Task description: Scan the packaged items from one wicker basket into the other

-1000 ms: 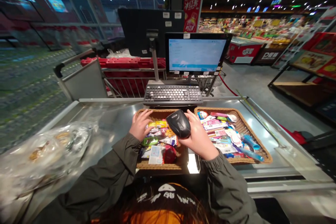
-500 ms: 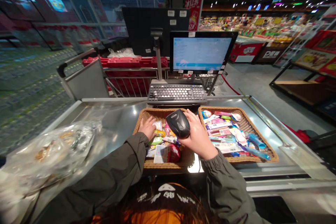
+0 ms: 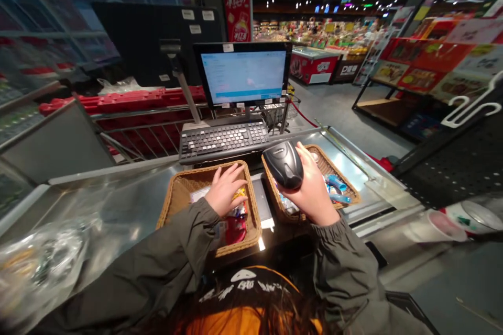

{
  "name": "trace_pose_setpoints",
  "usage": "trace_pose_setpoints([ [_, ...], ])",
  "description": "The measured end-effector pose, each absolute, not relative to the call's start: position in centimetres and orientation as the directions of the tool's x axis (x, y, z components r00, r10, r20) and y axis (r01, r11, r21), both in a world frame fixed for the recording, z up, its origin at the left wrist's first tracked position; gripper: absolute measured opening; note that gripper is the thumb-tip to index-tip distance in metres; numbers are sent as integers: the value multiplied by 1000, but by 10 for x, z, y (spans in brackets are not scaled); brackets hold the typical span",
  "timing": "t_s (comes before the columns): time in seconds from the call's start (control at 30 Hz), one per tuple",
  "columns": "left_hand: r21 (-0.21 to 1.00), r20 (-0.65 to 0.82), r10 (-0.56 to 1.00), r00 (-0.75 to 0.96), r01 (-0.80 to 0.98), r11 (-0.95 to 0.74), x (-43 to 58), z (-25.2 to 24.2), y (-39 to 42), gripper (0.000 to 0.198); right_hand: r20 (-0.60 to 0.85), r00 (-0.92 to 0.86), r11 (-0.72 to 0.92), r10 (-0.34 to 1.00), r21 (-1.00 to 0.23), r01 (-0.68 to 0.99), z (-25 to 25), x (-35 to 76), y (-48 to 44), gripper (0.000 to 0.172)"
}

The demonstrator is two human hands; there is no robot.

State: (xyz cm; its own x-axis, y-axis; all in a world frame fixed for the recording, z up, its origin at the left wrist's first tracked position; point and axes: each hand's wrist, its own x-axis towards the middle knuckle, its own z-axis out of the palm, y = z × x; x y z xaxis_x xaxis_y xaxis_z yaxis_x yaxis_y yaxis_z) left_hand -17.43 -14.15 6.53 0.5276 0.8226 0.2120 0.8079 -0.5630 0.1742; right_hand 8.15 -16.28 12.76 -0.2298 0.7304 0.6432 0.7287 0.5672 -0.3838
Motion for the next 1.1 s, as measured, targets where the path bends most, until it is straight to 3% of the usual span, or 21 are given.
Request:
trace_pose_setpoints([
  [0.23,148,119,739,663,724,-673,-58,32,-93,17,646,-129,491,752,-419,764,130,135,-166,68],
  [0.4,155,7,737,675,728,-668,-1,-1,-71,28,622,-126,467,773,-422,777,122,161,-158,68],
  [0.6,171,-104,732,674,737,-654,20,-19,-61,26,588,-91,433,803,-472,768,116,179,-147,70],
  [0.97,209,-17,765,644,751,-627,20,-10,-60,27,590,-74,449,804,-522,725,114,181,-138,69],
  [1.1,233,65,787,613,758,-609,2,14,-49,12,600,-71,448,797,-508,736,113,181,-139,71],
])
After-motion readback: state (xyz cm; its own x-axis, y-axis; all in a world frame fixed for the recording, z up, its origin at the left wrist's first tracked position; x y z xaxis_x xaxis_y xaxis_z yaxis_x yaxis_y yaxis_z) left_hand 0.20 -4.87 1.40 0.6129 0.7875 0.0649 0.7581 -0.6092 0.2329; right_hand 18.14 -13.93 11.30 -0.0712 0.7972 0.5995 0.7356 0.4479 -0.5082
